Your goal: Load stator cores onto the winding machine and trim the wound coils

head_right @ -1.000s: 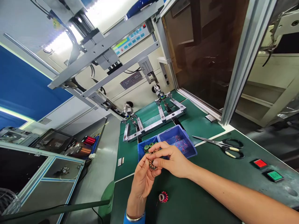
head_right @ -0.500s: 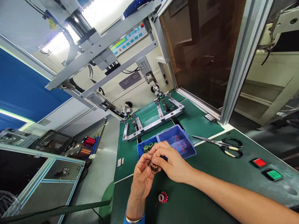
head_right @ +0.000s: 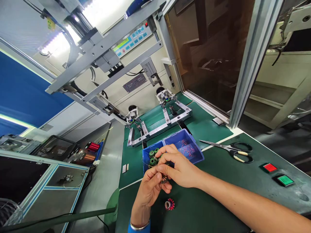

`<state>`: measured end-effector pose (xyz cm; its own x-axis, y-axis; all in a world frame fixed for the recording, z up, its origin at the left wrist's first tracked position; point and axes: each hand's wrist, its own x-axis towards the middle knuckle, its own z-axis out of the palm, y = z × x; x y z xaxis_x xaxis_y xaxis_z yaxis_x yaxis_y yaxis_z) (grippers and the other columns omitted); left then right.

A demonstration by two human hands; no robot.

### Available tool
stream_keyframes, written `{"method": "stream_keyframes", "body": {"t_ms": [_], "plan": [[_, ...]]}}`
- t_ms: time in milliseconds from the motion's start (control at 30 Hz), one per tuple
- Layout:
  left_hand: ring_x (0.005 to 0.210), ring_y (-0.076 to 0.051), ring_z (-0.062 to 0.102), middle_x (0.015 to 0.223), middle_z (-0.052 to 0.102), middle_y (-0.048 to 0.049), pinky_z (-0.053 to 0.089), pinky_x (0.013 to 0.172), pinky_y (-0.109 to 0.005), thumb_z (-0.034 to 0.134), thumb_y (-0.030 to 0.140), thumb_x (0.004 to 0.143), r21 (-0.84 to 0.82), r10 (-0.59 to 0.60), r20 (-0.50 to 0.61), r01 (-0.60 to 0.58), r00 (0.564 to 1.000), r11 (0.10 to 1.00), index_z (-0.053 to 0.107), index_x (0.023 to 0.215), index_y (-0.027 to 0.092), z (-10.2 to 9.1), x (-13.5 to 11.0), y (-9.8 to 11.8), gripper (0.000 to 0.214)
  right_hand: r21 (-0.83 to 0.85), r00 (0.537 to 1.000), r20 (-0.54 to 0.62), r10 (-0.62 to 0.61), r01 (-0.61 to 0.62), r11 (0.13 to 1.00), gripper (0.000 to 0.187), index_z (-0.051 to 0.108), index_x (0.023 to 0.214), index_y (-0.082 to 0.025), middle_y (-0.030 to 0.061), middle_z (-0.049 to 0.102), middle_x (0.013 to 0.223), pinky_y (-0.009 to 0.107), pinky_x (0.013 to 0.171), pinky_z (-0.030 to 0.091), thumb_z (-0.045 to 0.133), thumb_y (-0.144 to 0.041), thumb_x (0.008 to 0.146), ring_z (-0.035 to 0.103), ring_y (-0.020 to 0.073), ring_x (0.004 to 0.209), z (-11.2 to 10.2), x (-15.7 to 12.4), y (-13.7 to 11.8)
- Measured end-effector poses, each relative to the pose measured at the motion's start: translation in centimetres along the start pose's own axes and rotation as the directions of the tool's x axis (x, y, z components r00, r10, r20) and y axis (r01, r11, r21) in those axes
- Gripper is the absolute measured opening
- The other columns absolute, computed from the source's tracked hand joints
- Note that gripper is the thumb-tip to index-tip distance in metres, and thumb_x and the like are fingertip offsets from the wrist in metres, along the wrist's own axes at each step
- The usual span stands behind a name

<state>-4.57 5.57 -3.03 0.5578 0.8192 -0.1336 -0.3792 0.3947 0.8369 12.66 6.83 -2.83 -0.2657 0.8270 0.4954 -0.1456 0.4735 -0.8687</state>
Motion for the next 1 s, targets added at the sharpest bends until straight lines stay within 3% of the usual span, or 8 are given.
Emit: {"method": "stream_keyframes", "body": {"t_ms": [333, 600, 833, 1000], "plan": [[0.065, -0.018, 0.071, 0.073, 0.068, -0.0065, 0.061, 0.059, -0.023, 0.080, 0.043, 0.080, 0.216, 0.065, -0.110, -0.040, 0.992, 0.976, 0.072, 0.087, 0.011, 0.0, -0.1, -0.5, 0.034, -0.029, 0.997, -0.001, -0.079, 0.079, 0.996, 0.041, 0.062, 0.081, -0.020, 0.0051, 0.056, 0.106, 0.042, 0.085, 0.037, 0.055, -0.050, 0.107, 0.048, 0.0262, 0.102, -0.2, 0.3, -0.6], [0.061, -0.016, 0.068, 0.072, 0.064, -0.0069, 0.059, 0.058, -0.023, 0.067, 0.044, 0.090, 0.554, 0.247, -0.095, -0.155, 0.964, 0.818, 0.067, 0.077, 0.011, 1.2, -0.2, -0.3, 0.036, -0.099, 0.982, -0.089, -0.166, 0.157, 0.983, 0.033, 0.062, 0.079, -0.020, 0.0029, 0.056, 0.097, 0.039, 0.079, 0.039, 0.056, -0.039, 0.106, 0.049, 0.0235, 0.093, -0.2, 0.2, -0.5], [0.051, -0.013, 0.064, 0.084, 0.066, -0.0089, 0.055, 0.048, -0.022, 0.070, 0.050, 0.086, 0.533, 0.301, -0.176, -0.166, 0.937, 0.830, 0.066, 0.076, 0.011, 0.9, 0.0, -0.5, 0.040, -0.169, 0.974, -0.103, -0.201, 0.182, 0.969, 0.017, 0.067, 0.083, -0.021, 0.0025, 0.059, 0.093, 0.040, 0.079, 0.041, 0.067, -0.029, 0.099, 0.050, 0.0240, 0.091, 0.4, 0.0, 0.2], [0.055, -0.015, 0.066, 0.070, 0.062, -0.0054, 0.057, 0.053, -0.022, 0.068, 0.047, 0.089, 0.566, 0.286, -0.129, -0.166, 0.950, 0.807, 0.062, 0.071, 0.011, 1.2, 0.1, -0.7, 0.040, -0.244, 0.936, -0.186, -0.297, 0.249, 0.937, 0.019, 0.063, 0.077, -0.021, -0.0006, 0.060, 0.080, 0.039, 0.073, 0.041, 0.060, -0.016, 0.096, 0.052, 0.0217, 0.080, 0.4, 0.3, -0.2]]}}
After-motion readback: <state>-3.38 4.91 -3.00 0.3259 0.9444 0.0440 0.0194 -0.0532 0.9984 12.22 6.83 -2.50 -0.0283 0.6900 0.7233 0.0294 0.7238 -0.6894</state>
